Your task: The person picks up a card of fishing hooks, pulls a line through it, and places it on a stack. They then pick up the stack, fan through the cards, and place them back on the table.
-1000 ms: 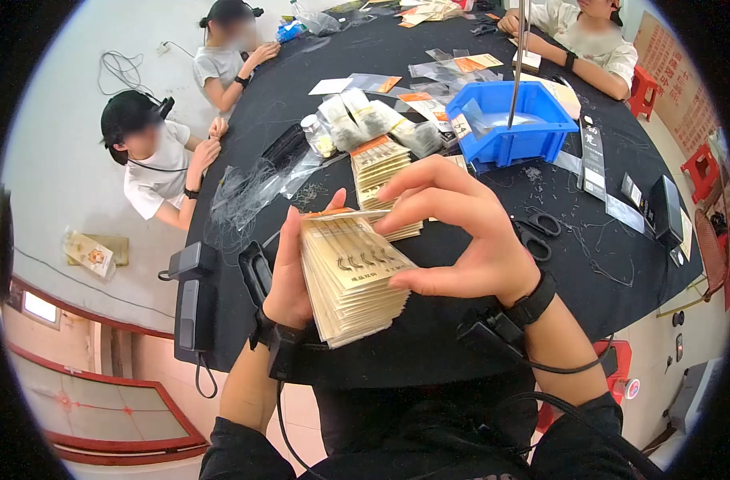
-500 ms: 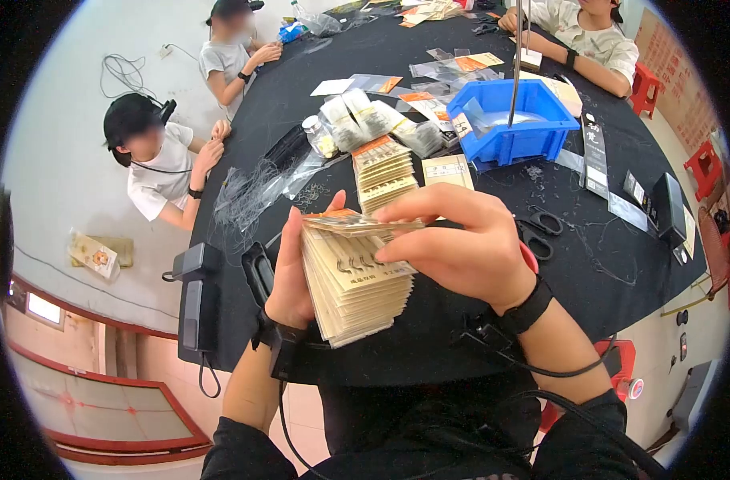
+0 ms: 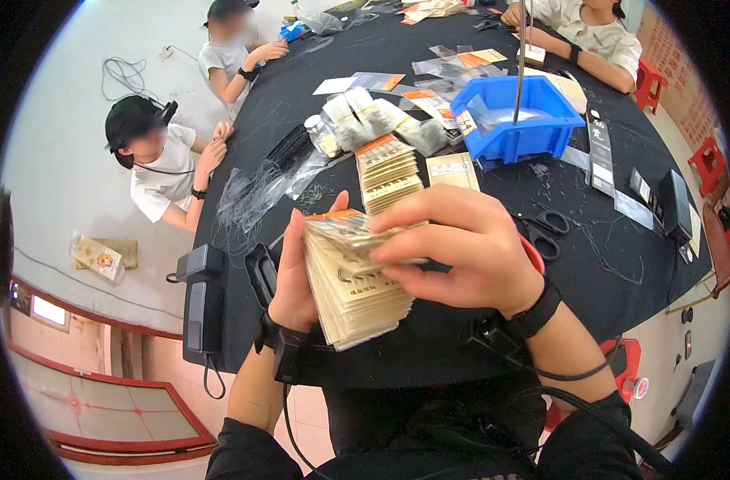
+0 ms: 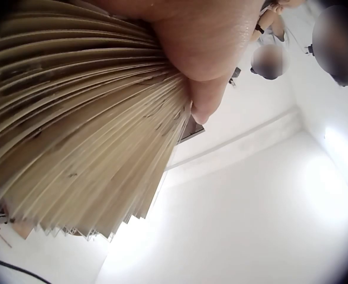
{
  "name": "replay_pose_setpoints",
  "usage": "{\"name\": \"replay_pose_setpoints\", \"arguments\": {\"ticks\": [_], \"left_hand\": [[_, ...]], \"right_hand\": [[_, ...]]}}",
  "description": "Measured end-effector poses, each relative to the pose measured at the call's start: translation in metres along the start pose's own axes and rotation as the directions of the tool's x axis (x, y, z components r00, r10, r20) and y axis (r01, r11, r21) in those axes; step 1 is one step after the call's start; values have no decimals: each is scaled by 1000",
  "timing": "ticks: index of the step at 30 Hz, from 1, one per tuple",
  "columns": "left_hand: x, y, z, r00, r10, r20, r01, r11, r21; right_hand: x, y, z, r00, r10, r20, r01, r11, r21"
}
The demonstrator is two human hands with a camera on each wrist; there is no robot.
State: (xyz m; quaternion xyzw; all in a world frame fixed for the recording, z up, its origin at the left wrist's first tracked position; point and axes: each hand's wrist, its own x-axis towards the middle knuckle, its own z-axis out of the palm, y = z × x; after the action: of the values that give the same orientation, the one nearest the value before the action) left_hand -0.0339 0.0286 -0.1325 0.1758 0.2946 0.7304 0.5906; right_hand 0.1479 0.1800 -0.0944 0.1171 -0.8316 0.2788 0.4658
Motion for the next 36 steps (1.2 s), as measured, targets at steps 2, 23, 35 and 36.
{"name": "replay_pose_setpoints", "arguments": {"ticks": [2, 23, 35, 36], "left_hand": [[0, -1, -1, 1000, 4, -1, -4, 1000, -4], [-1, -1, -1, 998, 25, -52, -25, 1000, 2], [-1, -1, 1, 999, 30, -37, -31, 999, -14], [-2, -1, 0, 999, 30, -30, -31, 999, -24]], "right_hand": [[-8, 6, 3, 999, -2, -32, 3, 999, 42], [3, -2, 4, 997, 46, 63, -45, 999, -19], [-7, 6, 5, 998, -29, 49, 29, 1000, -10], [-7, 6, 5, 997, -27, 69, 29, 999, -29]]}}
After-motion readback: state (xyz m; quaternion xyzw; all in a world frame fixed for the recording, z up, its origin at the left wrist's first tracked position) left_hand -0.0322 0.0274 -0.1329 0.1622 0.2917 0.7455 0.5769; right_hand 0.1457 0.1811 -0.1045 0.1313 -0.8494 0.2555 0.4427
